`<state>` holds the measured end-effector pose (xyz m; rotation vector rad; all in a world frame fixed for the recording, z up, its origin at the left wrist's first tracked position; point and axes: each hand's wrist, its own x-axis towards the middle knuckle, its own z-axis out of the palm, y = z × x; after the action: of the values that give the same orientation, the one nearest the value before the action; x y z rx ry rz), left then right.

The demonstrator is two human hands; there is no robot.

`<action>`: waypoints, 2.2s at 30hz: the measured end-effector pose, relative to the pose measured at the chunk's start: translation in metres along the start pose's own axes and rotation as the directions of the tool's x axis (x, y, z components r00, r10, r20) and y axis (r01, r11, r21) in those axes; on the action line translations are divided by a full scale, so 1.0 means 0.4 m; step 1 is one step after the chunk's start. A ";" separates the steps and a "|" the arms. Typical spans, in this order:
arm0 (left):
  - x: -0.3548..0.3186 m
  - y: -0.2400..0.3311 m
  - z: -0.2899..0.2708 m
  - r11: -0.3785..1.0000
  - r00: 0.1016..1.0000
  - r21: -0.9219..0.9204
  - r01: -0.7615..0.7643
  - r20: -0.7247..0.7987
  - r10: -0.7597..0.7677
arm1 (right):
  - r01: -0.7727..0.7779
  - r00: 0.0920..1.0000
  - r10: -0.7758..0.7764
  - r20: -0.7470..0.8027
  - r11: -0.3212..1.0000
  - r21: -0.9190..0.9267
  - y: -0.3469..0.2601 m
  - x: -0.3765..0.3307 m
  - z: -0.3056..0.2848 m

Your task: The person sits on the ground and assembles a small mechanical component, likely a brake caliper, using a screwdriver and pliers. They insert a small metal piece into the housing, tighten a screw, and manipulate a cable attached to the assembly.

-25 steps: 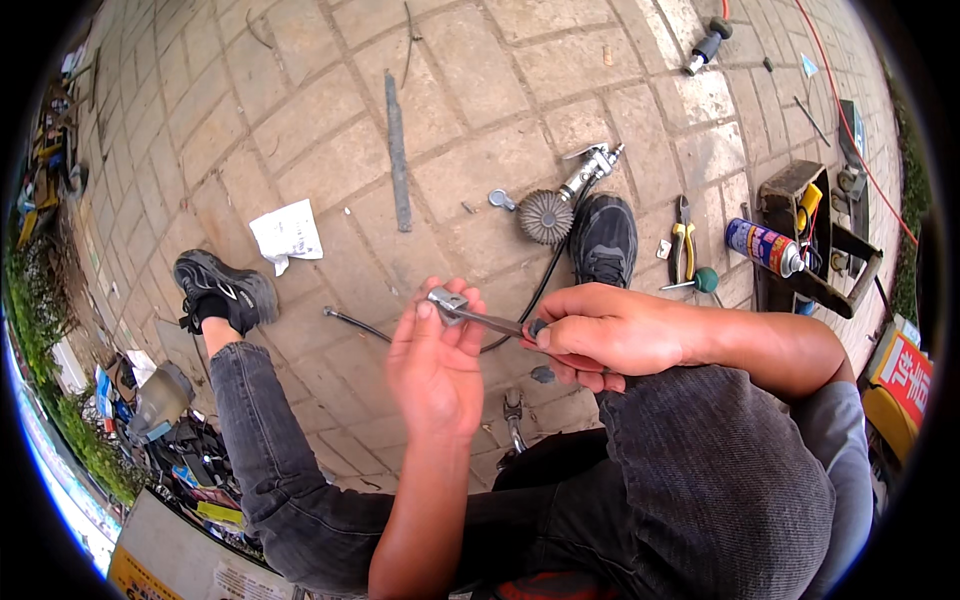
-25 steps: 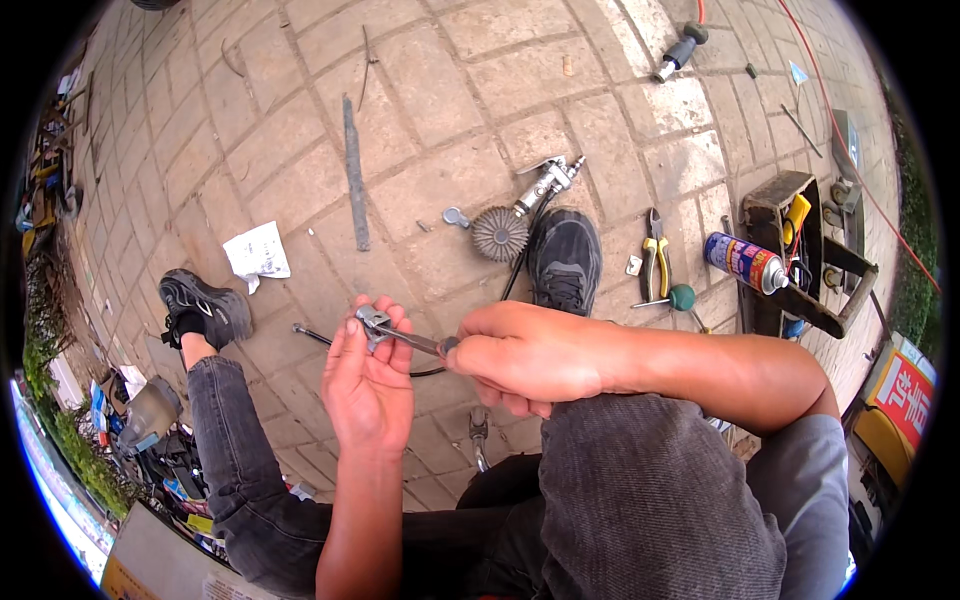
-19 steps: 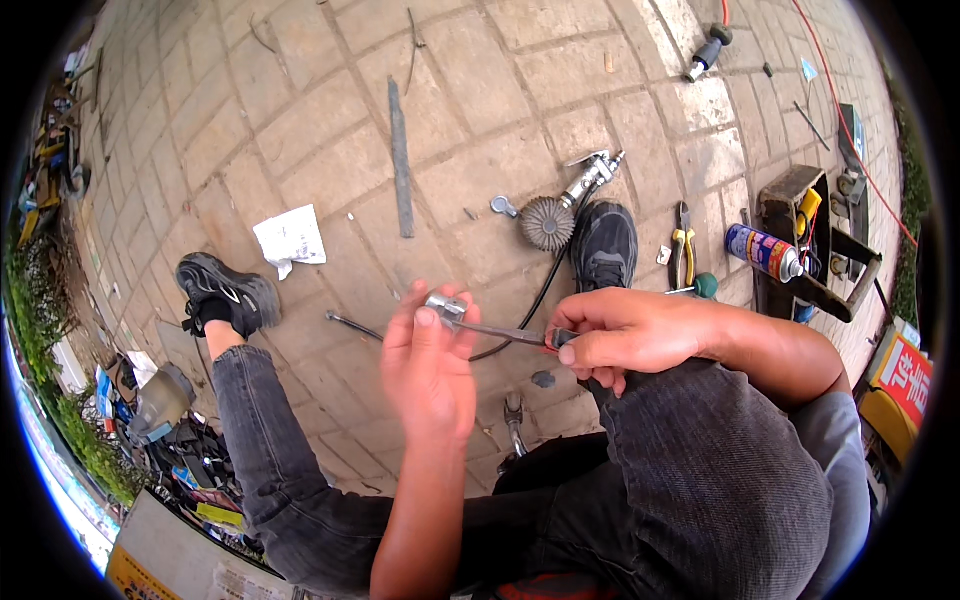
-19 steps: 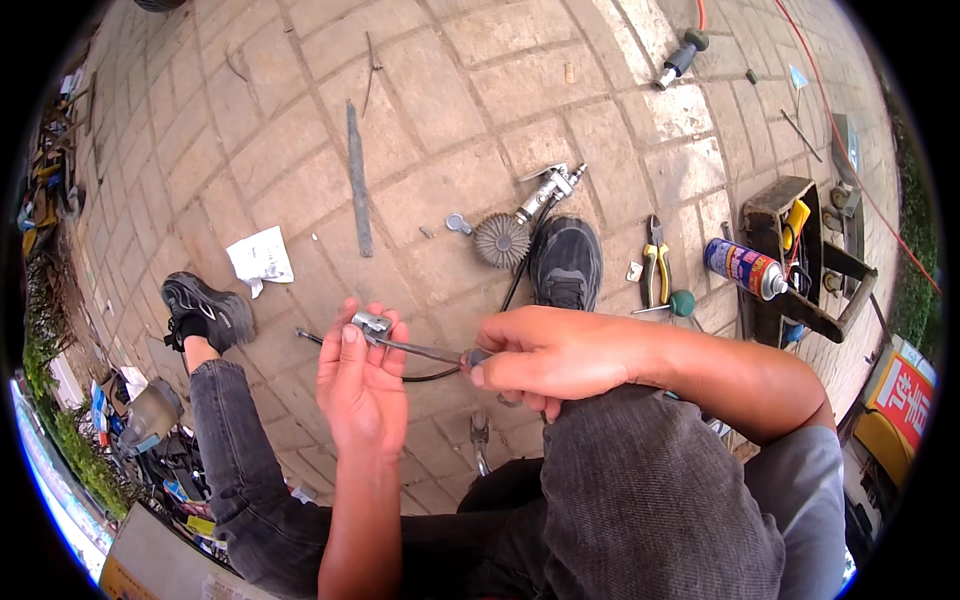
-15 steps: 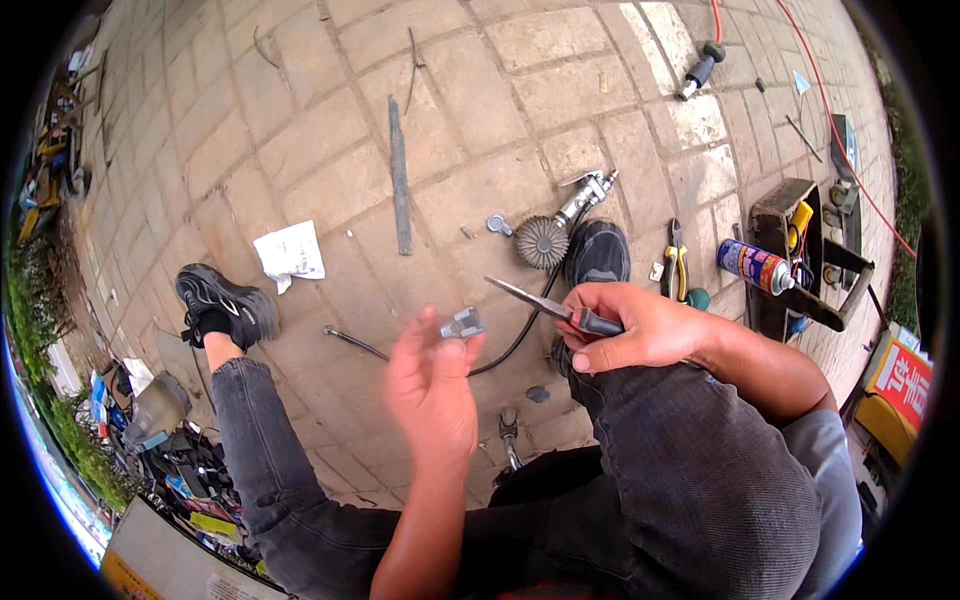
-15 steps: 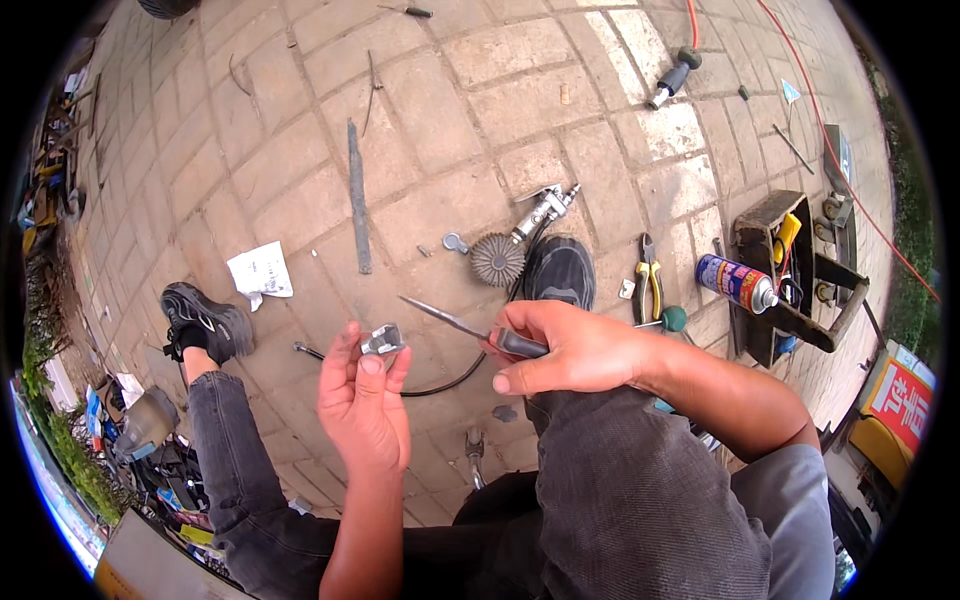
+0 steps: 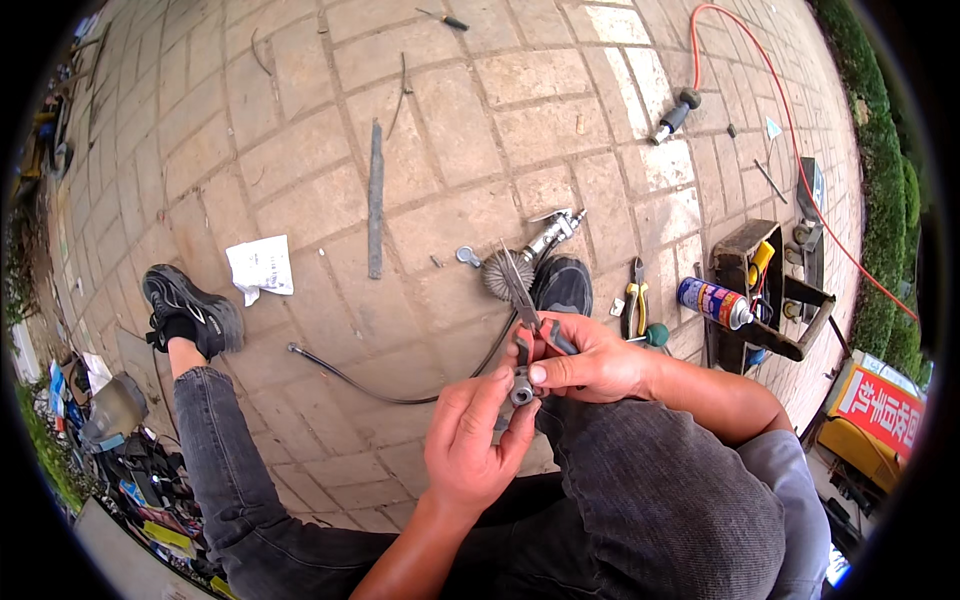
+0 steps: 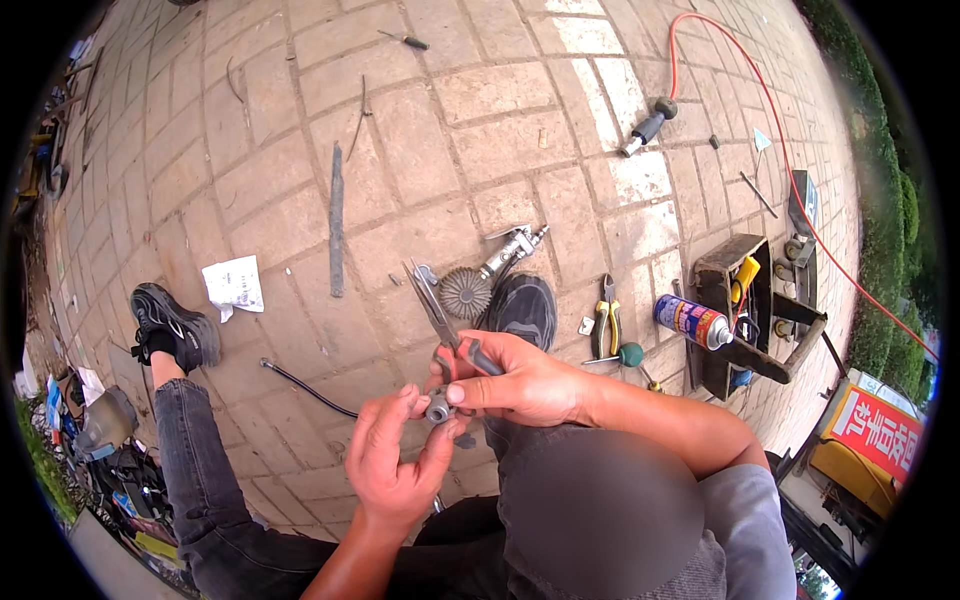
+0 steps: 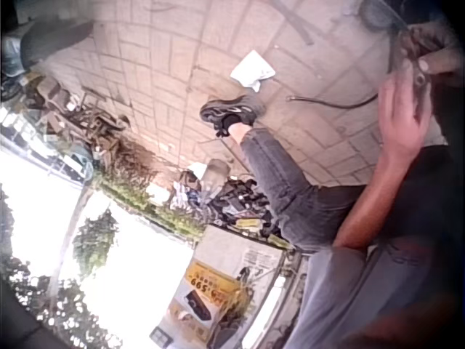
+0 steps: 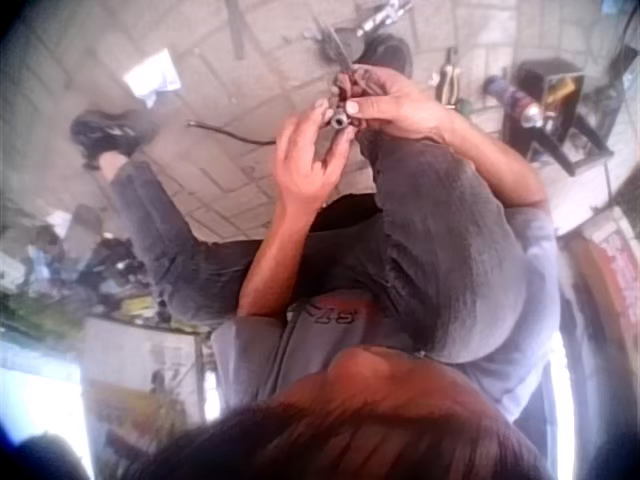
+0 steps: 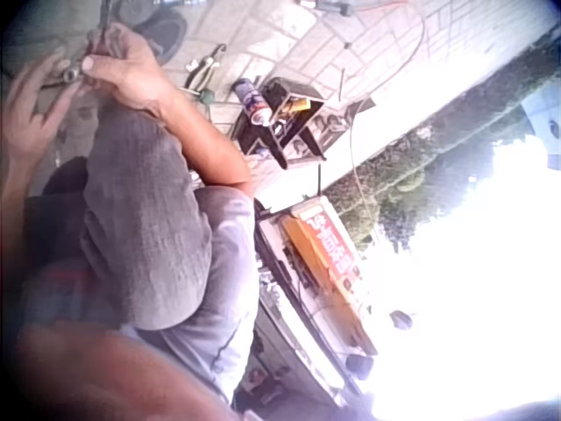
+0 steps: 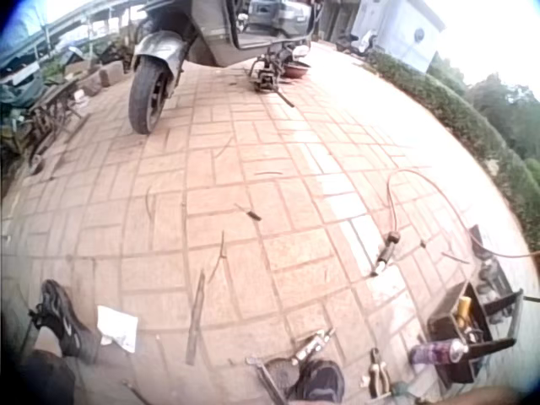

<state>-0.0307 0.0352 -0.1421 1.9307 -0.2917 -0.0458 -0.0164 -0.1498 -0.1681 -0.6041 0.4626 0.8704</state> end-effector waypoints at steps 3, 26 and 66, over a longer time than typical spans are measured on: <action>-0.005 -0.002 0.000 1.000 1.000 0.008 0.029 -0.008 -0.029 | -0.015 1.000 0.016 0.013 1.000 -0.019 -0.004 0.002 0.004; -0.012 -0.003 0.004 0.979 0.983 -0.089 0.183 -0.011 -0.184 | -0.047 0.998 0.049 0.029 0.998 -0.052 -0.005 0.003 0.006; -0.160 -0.590 -0.247 0.278 0.108 -0.412 0.868 -0.390 -0.914 | -0.570 0.550 -0.821 -0.151 -0.237 -0.787 -0.141 0.160 -0.334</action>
<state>-0.0332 0.2205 -0.3299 1.6305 1.3812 -0.2783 0.0481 -0.2297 -0.2890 -2.9188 0.3242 0.2656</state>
